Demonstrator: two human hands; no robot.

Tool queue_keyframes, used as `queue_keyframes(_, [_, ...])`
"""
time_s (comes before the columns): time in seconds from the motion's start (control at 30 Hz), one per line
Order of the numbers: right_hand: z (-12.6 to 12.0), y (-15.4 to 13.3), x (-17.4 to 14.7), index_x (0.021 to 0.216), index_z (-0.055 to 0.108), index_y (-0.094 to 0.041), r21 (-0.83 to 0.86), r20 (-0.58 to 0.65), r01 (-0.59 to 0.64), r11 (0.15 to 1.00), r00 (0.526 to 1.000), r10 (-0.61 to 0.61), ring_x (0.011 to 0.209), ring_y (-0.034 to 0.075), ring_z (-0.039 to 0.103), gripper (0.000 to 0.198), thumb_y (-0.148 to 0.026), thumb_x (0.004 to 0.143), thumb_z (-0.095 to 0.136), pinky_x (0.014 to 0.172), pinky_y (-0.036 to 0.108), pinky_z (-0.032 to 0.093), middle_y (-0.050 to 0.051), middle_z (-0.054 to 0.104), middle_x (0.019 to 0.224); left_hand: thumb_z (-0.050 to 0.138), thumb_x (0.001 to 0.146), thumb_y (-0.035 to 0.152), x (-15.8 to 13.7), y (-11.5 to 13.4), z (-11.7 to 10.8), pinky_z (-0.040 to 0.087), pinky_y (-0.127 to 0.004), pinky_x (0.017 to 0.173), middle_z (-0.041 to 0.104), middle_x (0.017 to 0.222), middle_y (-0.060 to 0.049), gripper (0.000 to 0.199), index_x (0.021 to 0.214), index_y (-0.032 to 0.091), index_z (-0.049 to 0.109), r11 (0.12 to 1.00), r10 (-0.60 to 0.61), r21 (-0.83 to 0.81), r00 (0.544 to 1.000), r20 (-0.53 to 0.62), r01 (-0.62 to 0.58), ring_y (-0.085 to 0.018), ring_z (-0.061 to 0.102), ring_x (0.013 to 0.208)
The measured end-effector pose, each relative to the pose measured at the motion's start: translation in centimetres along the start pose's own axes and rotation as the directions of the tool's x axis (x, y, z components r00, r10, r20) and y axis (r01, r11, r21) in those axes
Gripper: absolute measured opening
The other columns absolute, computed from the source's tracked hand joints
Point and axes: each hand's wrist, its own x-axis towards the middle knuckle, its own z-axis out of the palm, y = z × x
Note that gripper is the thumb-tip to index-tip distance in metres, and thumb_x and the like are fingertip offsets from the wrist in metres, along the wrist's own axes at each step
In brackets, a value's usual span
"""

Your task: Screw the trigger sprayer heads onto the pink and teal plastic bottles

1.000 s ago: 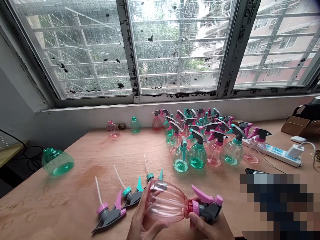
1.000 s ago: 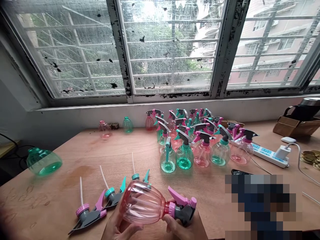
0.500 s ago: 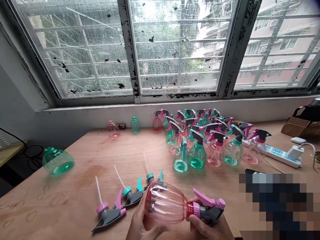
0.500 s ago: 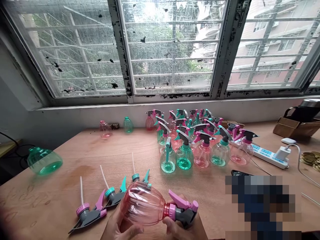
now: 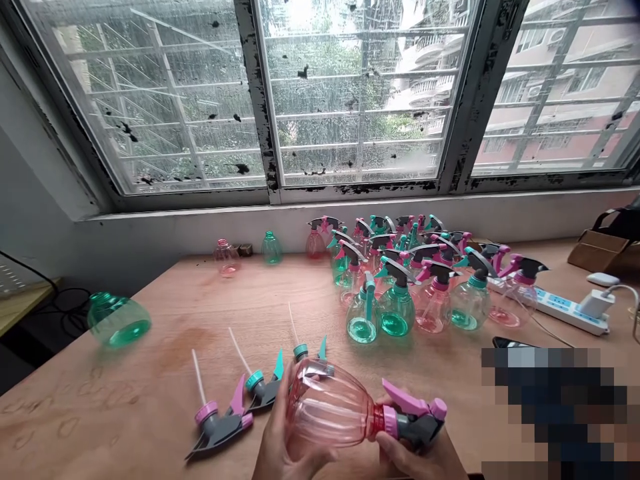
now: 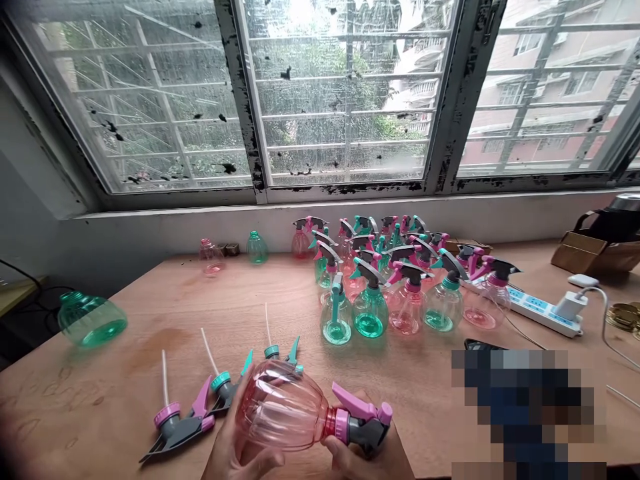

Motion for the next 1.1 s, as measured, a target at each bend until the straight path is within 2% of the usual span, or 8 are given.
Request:
queue_keyframes(0.1, [-0.2, -0.3, 0.0, 0.096, 0.072, -0.018, 0.0, 0.028, -0.004, 1.0, 1.0, 0.004, 0.04, 0.014, 0.053, 0.046, -0.056, 0.071, 0.08, 0.04, 0.024, 0.037, 0.001, 0.068, 0.052, 0.087, 0.065, 0.051, 0.0, -0.2, 0.2, 0.03, -0.049, 0.119, 0.051, 0.15, -0.013, 0.094, 0.146, 0.025, 0.045, 0.999, 0.015, 0.035, 1.0, 0.019, -0.015, -0.04, 0.041, 0.14])
queue_keyframes(0.23, [-0.2, -1.0, 0.0, 0.095, 0.072, -0.018, 0.019, 0.014, -0.015, 1.0, 1.0, 0.014, 0.043, 0.016, 0.057, 0.043, -0.053, 0.072, 0.081, 0.043, 0.025, 0.043, 0.002, 0.07, 0.051, 0.079, 0.077, 0.044, -0.2, -0.6, 0.6, 0.038, -0.046, 0.116, 0.052, 0.149, -0.008, 0.081, 0.148, 0.033, 0.04, 0.997, -0.035, 0.068, 0.998, -0.044, 0.038, -0.035, 0.05, 0.135])
queue_keyframes(0.3, [-0.2, -0.9, 0.0, 0.096, 0.071, -0.018, 0.027, 0.017, -0.012, 1.0, 1.0, 0.011, 0.042, 0.015, 0.057, 0.043, -0.052, 0.072, 0.081, 0.043, 0.025, 0.042, 0.002, 0.07, 0.051, 0.079, 0.078, 0.045, -0.3, -0.7, 0.6, 0.037, -0.046, 0.116, 0.053, 0.148, -0.008, 0.086, 0.15, 0.034, 0.034, 0.994, -0.05, 0.1, 0.998, -0.042, 0.054, -0.033, 0.051, 0.135])
queue_keyframes(0.43, [-0.2, -0.3, 0.0, 0.101, 0.068, -0.018, 0.034, 0.011, -0.007, 0.999, 1.0, 0.007, 0.041, 0.014, 0.053, 0.046, -0.05, 0.071, 0.082, 0.041, 0.024, 0.037, 0.001, 0.07, 0.051, 0.088, 0.059, 0.055, -0.3, -0.2, 0.3, 0.035, -0.048, 0.117, 0.056, 0.144, -0.013, 0.117, 0.154, 0.027, 0.026, 0.992, -0.016, 0.126, 1.0, 0.019, 0.013, -0.038, 0.05, 0.135])
queue_keyframes(0.63, [0.1, -1.2, 0.2, 0.096, 0.067, -0.018, 0.021, 0.013, 0.022, 1.0, 1.0, -0.023, 0.041, 0.014, 0.054, 0.041, -0.05, 0.074, 0.08, 0.043, 0.024, 0.038, -0.001, 0.066, 0.052, 0.085, 0.068, 0.051, -0.1, 0.2, 0.2, 0.034, -0.048, 0.118, 0.055, 0.146, -0.012, 0.09, 0.145, 0.026, 0.046, 0.99, -0.027, 0.138, 1.0, 0.011, 0.025, -0.038, 0.05, 0.134])
queue_keyframes(0.83, [0.5, -2.0, 0.1, 0.096, 0.067, -0.019, 0.023, -0.037, 0.024, 0.999, 0.999, -0.023, 0.044, 0.017, 0.06, 0.042, -0.051, 0.072, 0.081, 0.047, 0.029, 0.044, 0.001, 0.069, 0.056, 0.081, 0.075, 0.045, 0.1, 0.4, 0.5, 0.033, -0.045, 0.119, 0.051, 0.15, -0.009, 0.084, 0.148, 0.03, 0.041, 0.982, 0.003, 0.19, 1.0, -0.027, 0.002, -0.034, 0.044, 0.14])
queue_keyframes(1.0, [0.2, -1.0, 0.1, 0.098, 0.068, -0.017, -0.029, 0.001, 0.012, 1.0, 1.0, -0.011, 0.04, 0.015, 0.053, 0.044, -0.052, 0.074, 0.079, 0.042, 0.025, 0.037, -0.001, 0.067, 0.048, 0.084, 0.062, 0.06, 0.2, 0.7, 0.2, 0.035, -0.048, 0.117, 0.051, 0.149, -0.012, 0.104, 0.15, 0.027, 0.039, 0.99, 0.019, 0.139, 0.999, 0.04, -0.025, -0.04, 0.046, 0.137])
queue_keyframes(1.1, [0.2, -1.1, 0.2, 0.098, 0.068, -0.018, -0.011, 0.016, 0.012, 1.0, 1.0, -0.011, 0.04, 0.016, 0.057, 0.043, -0.052, 0.074, 0.079, 0.042, 0.025, 0.04, -0.001, 0.066, 0.049, 0.08, 0.069, 0.059, 0.1, 0.6, 0.1, 0.037, -0.048, 0.116, 0.05, 0.15, -0.012, 0.093, 0.148, 0.027, 0.043, 0.997, 0.011, 0.08, 0.999, 0.047, -0.015, -0.039, 0.046, 0.137])
